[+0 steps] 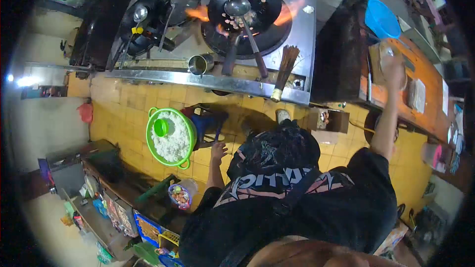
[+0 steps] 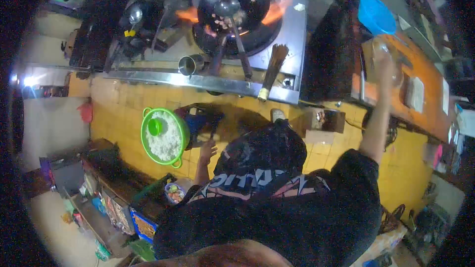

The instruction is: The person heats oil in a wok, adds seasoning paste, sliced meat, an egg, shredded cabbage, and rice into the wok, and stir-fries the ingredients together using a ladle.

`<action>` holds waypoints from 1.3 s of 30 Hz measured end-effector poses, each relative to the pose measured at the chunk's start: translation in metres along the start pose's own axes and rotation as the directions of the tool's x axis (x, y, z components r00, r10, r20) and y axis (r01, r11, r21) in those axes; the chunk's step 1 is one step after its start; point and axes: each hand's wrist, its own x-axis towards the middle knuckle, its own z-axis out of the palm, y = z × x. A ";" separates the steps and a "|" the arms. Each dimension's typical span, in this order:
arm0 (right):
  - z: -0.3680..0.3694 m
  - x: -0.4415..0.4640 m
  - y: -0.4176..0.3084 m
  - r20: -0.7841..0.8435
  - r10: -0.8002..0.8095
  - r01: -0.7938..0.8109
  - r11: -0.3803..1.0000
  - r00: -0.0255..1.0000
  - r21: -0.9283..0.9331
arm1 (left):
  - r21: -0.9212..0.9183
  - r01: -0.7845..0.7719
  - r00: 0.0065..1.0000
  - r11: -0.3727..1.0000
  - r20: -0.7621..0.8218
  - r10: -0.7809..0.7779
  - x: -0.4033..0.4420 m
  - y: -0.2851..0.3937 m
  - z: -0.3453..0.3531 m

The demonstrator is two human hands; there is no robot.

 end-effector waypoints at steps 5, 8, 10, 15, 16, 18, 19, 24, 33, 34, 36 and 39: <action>0.131 -0.162 -0.206 -0.093 -0.600 0.542 0.633 0.795 0.553 | -0.032 0.130 0.990 0.991 -0.053 -0.132 -0.011 -0.029 -0.031; 0.137 -0.211 -0.273 0.356 -0.244 0.119 0.933 0.902 0.339 | -0.058 0.098 0.994 0.993 -0.041 -0.101 -0.026 -0.067 -0.064; 0.161 -0.225 -0.274 0.422 -0.237 0.152 0.962 0.875 0.225 | -0.119 0.183 0.977 0.976 -0.090 -0.194 -0.022 -0.088 -0.086; 0.169 -0.229 -0.272 0.387 -0.250 0.185 0.962 0.887 0.198 | 0.370 -0.387 0.920 0.844 0.093 0.381 -0.016 -0.178 -0.154; 0.190 -0.226 -0.265 0.319 -0.270 0.219 0.958 0.908 0.187 | 0.360 -0.276 0.960 0.891 0.066 0.271 -0.029 -0.170 -0.153; 0.177 -0.223 -0.272 0.488 -0.193 0.180 0.981 0.851 0.073 | 0.147 -0.081 0.997 0.986 0.006 0.081 -0.027 -0.169 -0.152; 0.189 -0.222 -0.264 0.473 -0.273 0.244 0.962 0.838 0.123 | -0.022 0.049 0.999 0.999 -0.011 -0.050 -0.025 -0.171 -0.150; 0.180 -0.191 -0.264 0.237 -0.142 -0.121 0.554 0.961 0.824 | -0.551 0.373 0.907 0.746 0.386 -0.169 0.025 -0.184 -0.152; 0.008 -0.108 -0.444 0.162 -0.425 0.128 0.577 0.891 0.806 | -0.381 0.058 0.996 0.923 -0.040 -0.079 0.026 -0.084 -0.089; 0.015 -0.095 -0.466 0.170 -0.450 0.139 0.575 0.877 0.806 | -0.322 0.066 0.993 0.944 -0.067 -0.092 0.023 -0.076 -0.083; 0.031 -0.076 -0.507 -0.322 -0.683 0.754 0.568 0.656 0.331 | -0.340 0.058 0.992 0.939 -0.084 -0.091 0.023 -0.072 -0.078; 0.042 -0.070 -0.562 -0.026 -0.676 0.661 0.710 0.736 0.244 | -0.497 -0.027 0.980 0.867 -0.186 -0.076 0.012 -0.077 -0.073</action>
